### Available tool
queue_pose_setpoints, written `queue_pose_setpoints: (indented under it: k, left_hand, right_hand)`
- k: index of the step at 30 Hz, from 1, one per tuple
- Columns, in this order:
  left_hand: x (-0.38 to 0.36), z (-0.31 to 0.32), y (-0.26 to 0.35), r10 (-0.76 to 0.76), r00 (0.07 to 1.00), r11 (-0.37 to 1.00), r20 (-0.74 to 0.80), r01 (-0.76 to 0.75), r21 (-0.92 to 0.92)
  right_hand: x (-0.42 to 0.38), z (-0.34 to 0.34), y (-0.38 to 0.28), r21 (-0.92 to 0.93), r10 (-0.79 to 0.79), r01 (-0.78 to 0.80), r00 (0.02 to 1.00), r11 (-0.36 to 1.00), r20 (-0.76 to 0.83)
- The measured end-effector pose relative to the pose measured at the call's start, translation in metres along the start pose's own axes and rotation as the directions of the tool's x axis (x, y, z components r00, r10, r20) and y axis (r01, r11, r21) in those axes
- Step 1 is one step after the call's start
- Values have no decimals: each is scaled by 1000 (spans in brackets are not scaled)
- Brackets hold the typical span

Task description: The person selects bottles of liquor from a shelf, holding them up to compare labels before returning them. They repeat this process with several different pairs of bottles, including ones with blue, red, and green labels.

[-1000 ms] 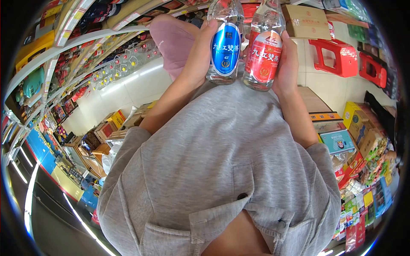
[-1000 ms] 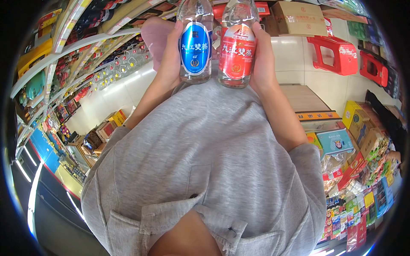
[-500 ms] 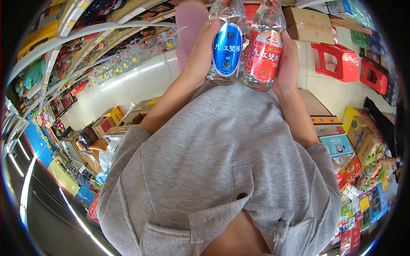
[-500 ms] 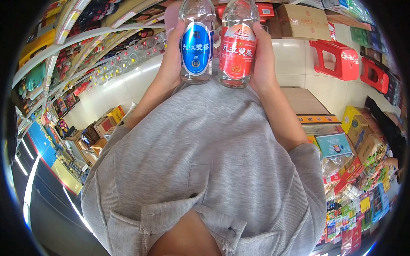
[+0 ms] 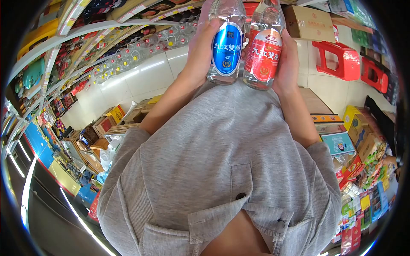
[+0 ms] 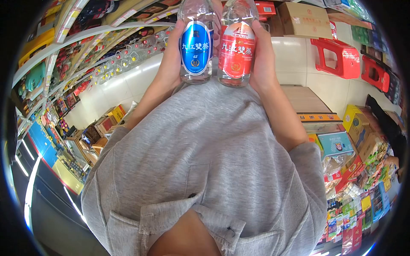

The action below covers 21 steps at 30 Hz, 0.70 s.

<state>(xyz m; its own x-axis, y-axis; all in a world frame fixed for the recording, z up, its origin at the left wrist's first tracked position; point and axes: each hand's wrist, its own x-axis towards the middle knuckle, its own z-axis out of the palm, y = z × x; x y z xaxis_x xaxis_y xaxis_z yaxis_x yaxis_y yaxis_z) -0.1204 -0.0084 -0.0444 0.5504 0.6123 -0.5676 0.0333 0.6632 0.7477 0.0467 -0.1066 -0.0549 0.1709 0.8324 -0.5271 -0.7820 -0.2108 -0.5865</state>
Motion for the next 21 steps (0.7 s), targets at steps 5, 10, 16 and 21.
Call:
queue_pose_setpoints:
  k: [5,10,16,21]
  left_hand:
    - [-1,-2,-2,34,999,999,2,-34,15]
    - [2,-9,-10,36,999,999,7,-36,40]
    - [-5,-5,-6,15,1000,1000,13,-16,22]
    - [-2,-7,-12,20,999,999,32,-21,37]
  right_hand:
    - [-2,1,3,5,-24,24,1000,1000,-12]
    - [-6,4,3,17,-30,30,999,999,-39]
    - [-9,5,3,39,-18,19,999,999,-31]
    - [-10,3,3,31,-24,25,999,999,-34]
